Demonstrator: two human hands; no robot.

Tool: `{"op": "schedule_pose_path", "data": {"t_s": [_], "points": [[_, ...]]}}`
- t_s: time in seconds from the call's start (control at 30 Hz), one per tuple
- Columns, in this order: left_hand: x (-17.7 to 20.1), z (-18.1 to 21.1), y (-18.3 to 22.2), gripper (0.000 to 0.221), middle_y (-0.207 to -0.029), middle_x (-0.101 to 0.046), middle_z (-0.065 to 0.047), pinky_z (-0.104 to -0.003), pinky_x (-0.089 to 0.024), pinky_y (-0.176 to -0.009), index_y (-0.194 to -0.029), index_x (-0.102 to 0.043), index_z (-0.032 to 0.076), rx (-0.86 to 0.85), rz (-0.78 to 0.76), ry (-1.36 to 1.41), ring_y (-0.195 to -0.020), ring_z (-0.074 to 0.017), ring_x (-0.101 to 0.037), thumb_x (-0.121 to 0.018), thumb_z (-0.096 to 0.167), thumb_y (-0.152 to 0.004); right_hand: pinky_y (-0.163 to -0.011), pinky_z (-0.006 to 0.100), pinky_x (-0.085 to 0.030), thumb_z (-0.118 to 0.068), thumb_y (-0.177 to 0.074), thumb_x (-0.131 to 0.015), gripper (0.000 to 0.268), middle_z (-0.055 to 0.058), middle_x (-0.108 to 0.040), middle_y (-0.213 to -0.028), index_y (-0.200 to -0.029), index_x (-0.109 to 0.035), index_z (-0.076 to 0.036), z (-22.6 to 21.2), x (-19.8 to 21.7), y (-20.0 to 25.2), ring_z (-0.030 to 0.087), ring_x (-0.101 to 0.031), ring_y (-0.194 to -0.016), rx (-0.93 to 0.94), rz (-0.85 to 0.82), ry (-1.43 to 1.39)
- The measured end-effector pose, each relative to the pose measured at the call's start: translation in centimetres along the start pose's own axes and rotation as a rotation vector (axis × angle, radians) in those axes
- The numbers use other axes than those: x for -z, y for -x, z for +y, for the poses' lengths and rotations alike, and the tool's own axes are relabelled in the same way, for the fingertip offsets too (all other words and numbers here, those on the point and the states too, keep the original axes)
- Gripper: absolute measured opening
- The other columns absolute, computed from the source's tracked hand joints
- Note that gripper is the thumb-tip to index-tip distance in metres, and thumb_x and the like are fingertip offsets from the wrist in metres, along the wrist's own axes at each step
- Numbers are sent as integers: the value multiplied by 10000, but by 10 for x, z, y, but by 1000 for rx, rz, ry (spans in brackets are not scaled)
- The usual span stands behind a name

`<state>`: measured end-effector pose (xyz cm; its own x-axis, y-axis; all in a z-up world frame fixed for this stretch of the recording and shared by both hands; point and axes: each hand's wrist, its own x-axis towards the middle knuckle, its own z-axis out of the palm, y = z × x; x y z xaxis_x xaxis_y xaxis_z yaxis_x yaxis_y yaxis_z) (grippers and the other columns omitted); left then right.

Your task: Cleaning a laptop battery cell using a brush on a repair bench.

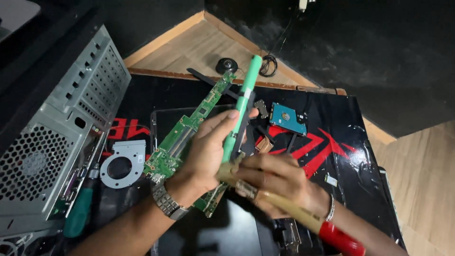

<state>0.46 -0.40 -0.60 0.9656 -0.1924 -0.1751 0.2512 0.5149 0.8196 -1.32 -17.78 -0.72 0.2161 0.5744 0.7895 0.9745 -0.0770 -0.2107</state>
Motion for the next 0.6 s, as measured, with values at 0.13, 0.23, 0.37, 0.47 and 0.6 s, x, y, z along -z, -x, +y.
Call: {"op": "schedule_pose_path", "data": {"t_s": [0.13, 0.23, 0.37, 0.47, 0.6], "points": [[-2, -2, 1, 430, -1008, -654, -46, -203, -423, -526, -1235, -739, 24, -26, -63, 25, -654, -93, -560, -569, 318, -970, -644, 327, -644, -194, -1015, -516, 315, 205, -703, -983, -970, -664, 80, -4, 6, -1, 284, -726, -822, -111, -5, 125], [2, -9, 0, 397, -1032, -666, -18, -211, -468, -513, -1218, -745, 58, -69, -119, -18, -664, -84, -580, -592, 324, -967, -680, 304, -639, -120, -947, -624, 191, 200, -712, -976, -971, -671, 63, -3, 12, -8, 273, -721, -817, -165, -15, 26], [3, -8, 0, 365, -1142, -752, -112, -346, -509, -1051, -1185, -703, 14, -220, -362, -100, -1106, -200, -694, -500, 288, -1055, -702, 379, -567, -153, -945, -561, 212, 145, -704, -836, -785, -673, -73, 8, 29, -9, 273, -688, -755, -270, 82, 164], [1, -6, 0, 437, -1491, -582, -169, -379, -332, -1236, -1389, -575, 12, -215, -465, -219, -1452, -233, -486, -474, 265, -1047, -694, 321, -541, -39, -956, -643, 98, 192, -673, -927, -957, -653, 58, 15, 27, -3, 273, -645, -834, -331, 261, 260], [-3, -3, 4, 380, -1283, -693, -233, -441, -504, -1054, -1342, -654, -19, -243, -333, -237, -1201, -265, -634, -503, 142, -1033, -631, 402, -629, 112, -715, -790, 108, 195, -749, -830, -718, -724, 27, 20, 31, 8, 380, -712, -699, 1, 154, 269]]}}
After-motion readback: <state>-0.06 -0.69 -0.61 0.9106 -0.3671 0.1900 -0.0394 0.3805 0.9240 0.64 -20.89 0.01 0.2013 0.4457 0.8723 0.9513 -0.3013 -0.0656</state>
